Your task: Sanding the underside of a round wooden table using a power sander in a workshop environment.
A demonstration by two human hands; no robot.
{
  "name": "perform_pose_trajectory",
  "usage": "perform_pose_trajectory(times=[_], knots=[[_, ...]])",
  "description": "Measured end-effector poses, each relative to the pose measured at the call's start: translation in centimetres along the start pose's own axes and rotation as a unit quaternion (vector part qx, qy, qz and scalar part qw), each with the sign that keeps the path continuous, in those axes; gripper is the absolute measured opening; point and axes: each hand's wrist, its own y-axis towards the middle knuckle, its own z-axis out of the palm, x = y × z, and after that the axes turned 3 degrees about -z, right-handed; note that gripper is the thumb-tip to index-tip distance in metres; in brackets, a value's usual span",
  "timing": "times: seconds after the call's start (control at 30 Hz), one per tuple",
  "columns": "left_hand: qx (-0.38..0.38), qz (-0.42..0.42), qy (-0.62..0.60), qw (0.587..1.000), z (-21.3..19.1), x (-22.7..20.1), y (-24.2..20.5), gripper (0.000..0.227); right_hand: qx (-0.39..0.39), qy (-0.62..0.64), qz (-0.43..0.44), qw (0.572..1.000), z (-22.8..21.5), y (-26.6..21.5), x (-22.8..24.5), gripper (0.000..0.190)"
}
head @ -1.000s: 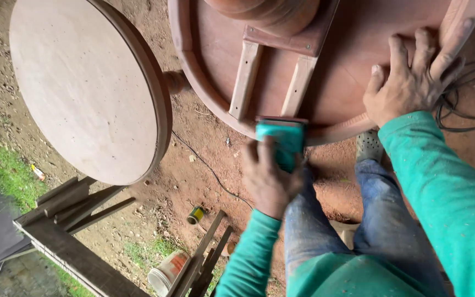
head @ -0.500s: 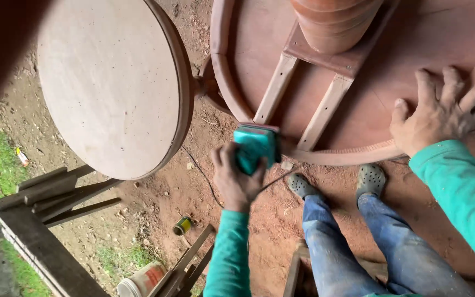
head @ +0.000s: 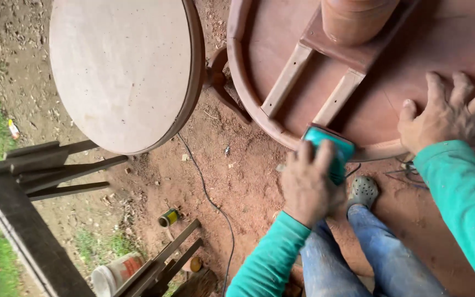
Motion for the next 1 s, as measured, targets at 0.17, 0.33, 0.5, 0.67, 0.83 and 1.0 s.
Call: perform_pose_trajectory(times=[0.17,0.33,0.5,0.67,0.83,1.0], knots=[[-0.091,-0.062,0.004,0.994,-1.8,8.6,3.4,0.078,0.038,-0.053,0.014,0.998,-0.3,0.3,1.1,0.061],[-0.165,-0.126,-0.041,0.977,-3.8,15.3,4.8,0.059,0.040,-0.105,-0.036,0.993,-0.9,-0.8,2.2,0.055],[-0.162,-0.129,-0.052,0.977,0.3,14.2,1.2,0.082,0.025,-0.130,-0.085,0.988,0.1,-0.9,2.2,0.050],[-0.252,-0.046,-0.104,0.961,3.8,5.6,-6.7,0.032,0.075,-0.126,0.010,0.989,1.5,-0.6,0.5,0.062],[-0.283,-0.049,-0.151,0.946,2.3,7.7,-5.3,0.021,0.047,-0.136,-0.045,0.989,3.3,1.0,-1.5,0.059],[-0.199,-0.103,-0.181,0.958,-1.2,14.7,1.7,0.057,0.099,-0.176,0.038,0.979,2.5,0.4,-0.3,0.065]])
